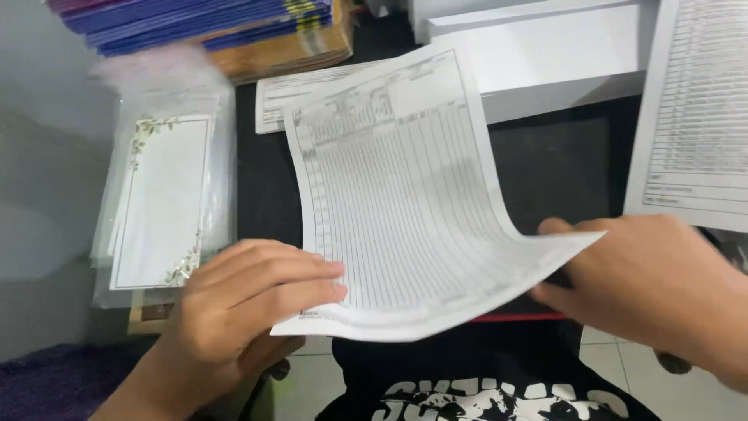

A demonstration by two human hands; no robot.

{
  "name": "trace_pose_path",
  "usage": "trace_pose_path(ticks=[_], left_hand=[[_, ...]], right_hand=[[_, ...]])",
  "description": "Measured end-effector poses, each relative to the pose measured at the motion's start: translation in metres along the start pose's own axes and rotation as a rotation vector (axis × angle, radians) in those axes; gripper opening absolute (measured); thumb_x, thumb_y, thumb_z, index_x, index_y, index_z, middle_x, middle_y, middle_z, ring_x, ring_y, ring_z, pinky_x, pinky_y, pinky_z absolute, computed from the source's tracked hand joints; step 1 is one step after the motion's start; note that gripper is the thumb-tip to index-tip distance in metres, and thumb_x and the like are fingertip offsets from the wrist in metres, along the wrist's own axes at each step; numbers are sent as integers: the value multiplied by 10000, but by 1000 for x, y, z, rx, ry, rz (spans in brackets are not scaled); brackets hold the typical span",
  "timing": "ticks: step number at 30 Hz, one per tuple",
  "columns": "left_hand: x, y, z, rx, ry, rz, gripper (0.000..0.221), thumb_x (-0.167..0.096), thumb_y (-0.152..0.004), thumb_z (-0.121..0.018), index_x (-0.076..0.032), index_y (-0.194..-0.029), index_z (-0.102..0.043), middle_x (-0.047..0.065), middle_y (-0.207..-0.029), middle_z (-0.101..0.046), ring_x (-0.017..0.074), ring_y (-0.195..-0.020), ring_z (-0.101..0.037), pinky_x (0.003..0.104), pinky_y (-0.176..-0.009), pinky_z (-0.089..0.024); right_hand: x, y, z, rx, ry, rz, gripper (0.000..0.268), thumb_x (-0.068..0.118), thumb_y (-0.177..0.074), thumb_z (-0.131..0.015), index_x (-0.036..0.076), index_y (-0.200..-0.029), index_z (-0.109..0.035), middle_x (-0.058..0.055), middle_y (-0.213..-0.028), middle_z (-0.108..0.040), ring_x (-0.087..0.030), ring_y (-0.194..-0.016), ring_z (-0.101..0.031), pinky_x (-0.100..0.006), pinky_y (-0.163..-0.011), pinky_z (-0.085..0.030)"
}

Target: Folding printed documents and stacking them neatly

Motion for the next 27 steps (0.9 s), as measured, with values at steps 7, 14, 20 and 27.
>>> trace_pose_path(ticks=[7,14,20,27], left_hand=[[23,39,-25,-100,407,254,156,-75,-872,-523,-101,-997,-614,37,-833,-672,163,-689,-633,254,-621,-516],[41,46,-17,-68,266,968,607,-200,-771,-593,-172,-1334,-366,-3,-594,-618,72,-527,-524,209,-542,-442],[62,41,-27,149,-247,674,440,-259,-835,-559,-174,-1256,-461,-27,-650,-540,131,-429,-509,297,-427,-421],[55,22,-35,155,-191,299,348,-241,-887,-487,-78,-1187,-553,58,-1132,-561,236,-954,-538,374,-778,-426]], right_hand=[[6,4,5,-862,-125,740,906,568,-590,-643,245,-1377,-330,-37,-1267,-418,-221,-1071,-460,-405,-870,-388],[14,-10,30,-316,-1240,495,699,165,-710,-619,220,-1321,-283,-51,-832,-759,-138,-627,-647,-263,-526,-532],[19,-26,23,-127,-685,320,578,352,-781,-579,402,-1329,-400,-20,-406,-540,-165,-355,-442,-304,-414,-389],[13,-16,-8,-534,-340,291,449,443,-775,-485,335,-1210,-500,153,-577,-650,-156,-303,-624,-345,-294,-466]])
Point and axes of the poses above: each hand's wrist, its own y-axis away from the middle knuckle, its own z-axis out of the back of the hand, x = y × z, the point moved 3 cm from there along -y, towards the middle knuckle
